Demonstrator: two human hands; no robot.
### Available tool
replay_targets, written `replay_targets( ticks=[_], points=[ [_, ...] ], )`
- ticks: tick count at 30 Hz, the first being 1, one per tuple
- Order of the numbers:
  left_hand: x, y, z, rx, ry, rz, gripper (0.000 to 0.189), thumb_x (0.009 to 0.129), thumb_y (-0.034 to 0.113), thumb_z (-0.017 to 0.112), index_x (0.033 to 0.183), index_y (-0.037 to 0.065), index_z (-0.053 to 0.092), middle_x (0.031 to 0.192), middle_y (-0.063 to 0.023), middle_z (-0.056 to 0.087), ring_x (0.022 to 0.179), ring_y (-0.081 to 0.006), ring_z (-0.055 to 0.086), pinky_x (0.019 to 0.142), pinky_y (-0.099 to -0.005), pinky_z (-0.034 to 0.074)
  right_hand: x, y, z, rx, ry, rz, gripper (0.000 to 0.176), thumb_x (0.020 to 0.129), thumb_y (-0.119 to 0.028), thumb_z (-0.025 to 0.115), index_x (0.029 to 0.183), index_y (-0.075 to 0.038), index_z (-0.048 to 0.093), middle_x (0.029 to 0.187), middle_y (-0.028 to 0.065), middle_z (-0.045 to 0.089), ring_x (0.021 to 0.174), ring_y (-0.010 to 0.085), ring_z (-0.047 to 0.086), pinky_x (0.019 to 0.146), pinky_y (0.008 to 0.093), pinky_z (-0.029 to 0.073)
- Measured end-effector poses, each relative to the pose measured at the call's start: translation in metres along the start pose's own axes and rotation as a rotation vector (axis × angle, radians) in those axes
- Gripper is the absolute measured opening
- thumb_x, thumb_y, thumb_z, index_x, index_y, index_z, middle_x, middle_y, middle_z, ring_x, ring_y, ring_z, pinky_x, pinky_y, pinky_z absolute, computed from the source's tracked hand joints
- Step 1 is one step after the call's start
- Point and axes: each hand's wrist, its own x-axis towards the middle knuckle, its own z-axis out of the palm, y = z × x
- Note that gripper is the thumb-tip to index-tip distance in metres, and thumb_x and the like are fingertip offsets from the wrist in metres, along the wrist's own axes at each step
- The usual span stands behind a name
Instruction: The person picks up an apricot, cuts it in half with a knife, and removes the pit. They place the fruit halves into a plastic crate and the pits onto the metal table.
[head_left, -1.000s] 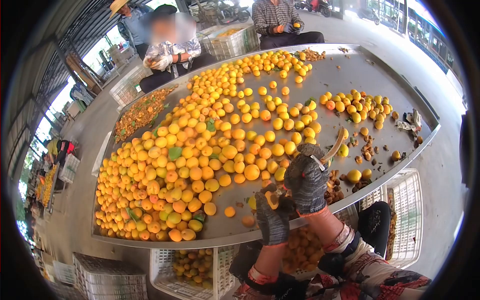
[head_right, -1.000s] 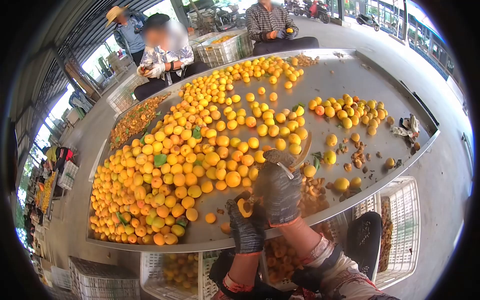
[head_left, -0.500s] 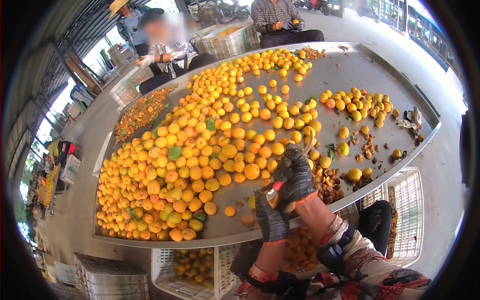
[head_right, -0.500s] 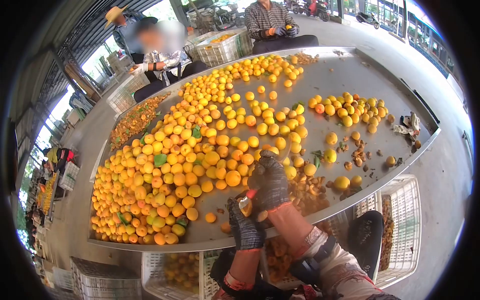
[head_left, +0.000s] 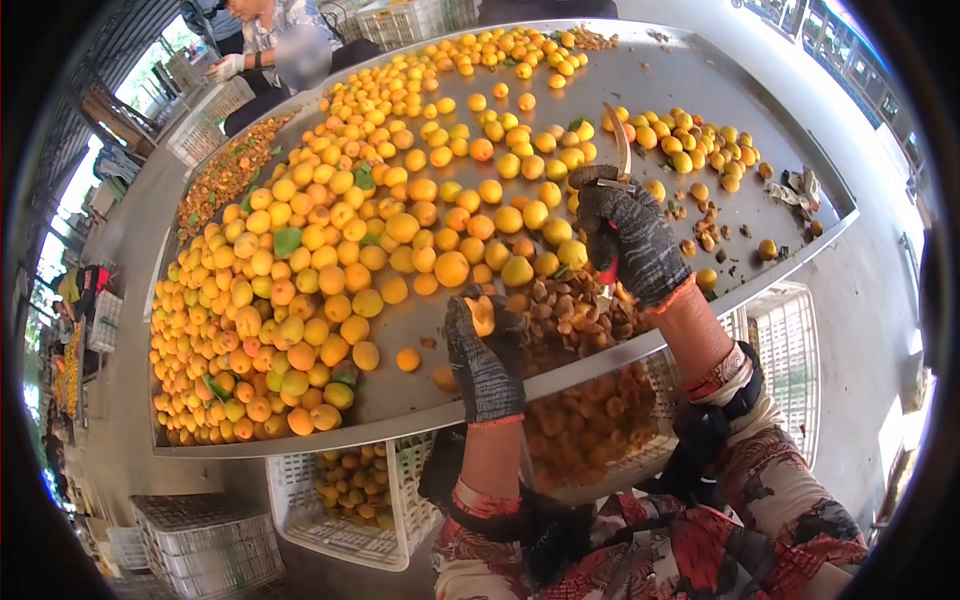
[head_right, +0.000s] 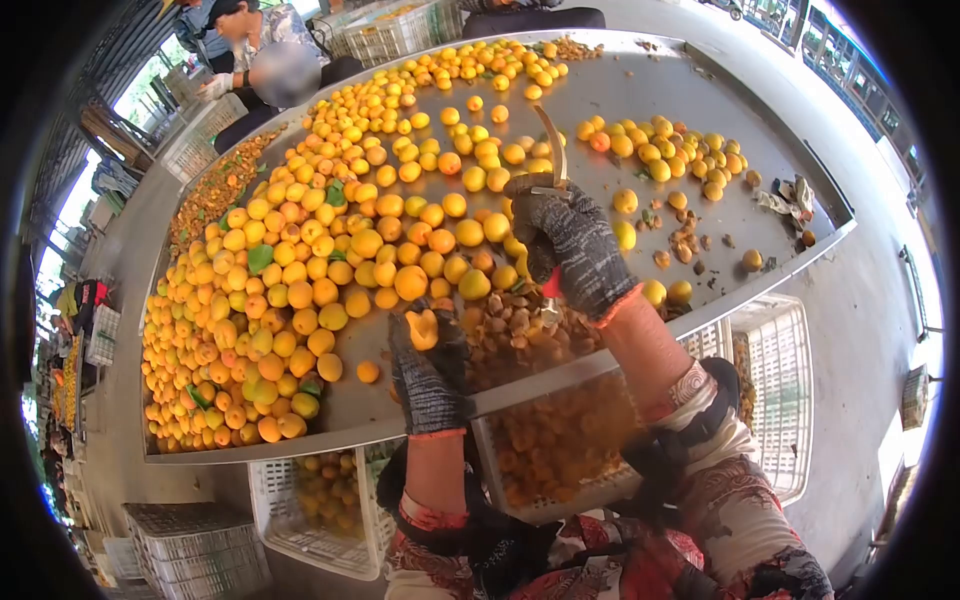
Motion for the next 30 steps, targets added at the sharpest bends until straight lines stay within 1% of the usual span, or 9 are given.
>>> replay_targets(
  ticks=[3,5,6,9,15,18,24,26,30],
  points=[
    [-0.015,0.009,0.008,0.141,0.009,0.077,0.028,0.087,0.034,0.05,0.099,0.009,0.052,0.088,-0.004,0.057,0.069,-0.0145,0.054,0.056,-0.026,0.046,-0.047,-0.006,-0.02,-0.206,-0.153,0.097,0.024,0.081,-0.017,0.055,0.099,-0.002,0.055,0.067,0.0022,0.052,0.045,0.0081,0.047,0.04,0.019,0.037],
    [-0.021,0.016,0.007,0.187,0.008,0.074,0.028,0.086,0.034,0.05,0.099,0.009,0.052,0.087,-0.0039,0.057,0.068,-0.0147,0.054,0.056,-0.0256,0.046,-0.085,0.004,-0.032,-0.045,-0.262,0.263,0.024,0.08,-0.012,0.059,0.1,0.001,0.056,0.079,0.0038,0.059,0.07,0.008,0.054,0.062,0.0226,0.045],
    [-0.023,0.019,0.006,0.228,-0.006,0.088,0.029,0.085,0.035,0.051,0.1,0.01,0.052,0.087,-0.0039,0.057,0.068,-0.0149,0.054,0.055,-0.0253,0.046,-0.097,-0.002,-0.036,-0.529,-0.395,0.317,0.024,0.08,-0.009,0.057,0.103,0.001,0.055,0.087,0.003,0.059,0.081,0.0088,0.053,0.073,0.0254,0.044],
    [-0.03,0.03,-0.002,0.192,-0.018,0.043,0.029,0.085,0.035,0.052,0.092,0.007,0.054,0.079,-0.0041,0.058,0.07,-0.0141,0.056,0.054,-0.0238,0.047,-0.14,0.054,-0.061,-0.637,-0.495,0.126,0.016,0.076,-0.008,0.065,0.091,-0.001,0.06,0.085,0.004,0.061,0.079,0.0093,0.056,0.069,0.0221,0.045],
    [-0.043,0.039,-0.014,0.236,0.005,0.111,0.032,0.084,0.036,0.053,0.095,0.006,0.054,0.08,-0.0044,0.058,0.07,-0.0136,0.056,0.054,-0.0219,0.046,-0.184,0.202,-0.137,-0.837,-0.52,0.475,0.014,0.082,-0.007,0.059,0.094,0.0,0.059,0.078,0.0027,0.06,0.073,0.0087,0.055,0.063,0.0228,0.045],
    [-0.05,0.043,-0.013,0.176,0.02,0.12,0.032,0.083,0.035,0.055,0.096,0.006,0.054,0.085,-0.005,0.059,0.072,-0.0136,0.056,0.053,-0.0221,0.047,-0.188,0.231,-0.148,-1.187,-0.6,0.091,0.014,0.083,-0.011,0.058,0.093,-0.002,0.06,0.075,0.0015,0.059,0.068,0.0083,0.055,0.06,0.0232,0.045],
    [-0.051,0.042,-0.013,0.187,0.05,0.093,0.035,0.084,0.039,0.052,0.095,0.006,0.054,0.078,-0.0029,0.059,0.066,-0.0124,0.056,0.049,-0.0236,0.047,-0.181,0.237,-0.106,-1.214,-0.724,0.482,0.022,0.078,-0.012,0.049,0.097,-0.015,0.059,0.09,0.0028,0.061,0.078,0.0251,0.061,0.067,0.0347,0.049],
    [-0.049,0.043,-0.02,0.217,0.043,0.091,0.033,0.084,0.038,0.052,0.099,0.008,0.052,0.087,-0.0028,0.057,0.07,-0.0125,0.055,0.05,-0.0234,0.046,-0.184,0.267,-0.111,-1.535,-1.099,-0.256,0.019,0.077,-0.024,0.053,0.091,-0.013,0.06,0.081,0.0114,0.061,0.066,0.0241,0.06,0.06,0.0358,0.048],
    [-0.054,0.049,-0.023,0.237,-0.007,0.038,0.031,0.085,0.036,0.052,0.102,0.01,0.051,0.091,-0.0036,0.056,0.071,-0.013,0.054,0.051,-0.0232,0.045,-0.192,0.296,-0.097,-1.492,-0.848,-0.029,0.027,0.075,-0.025,0.053,0.098,-0.011,0.056,0.088,0.0121,0.061,0.073,0.0274,0.061,0.062,0.0392,0.048]
  ],
)
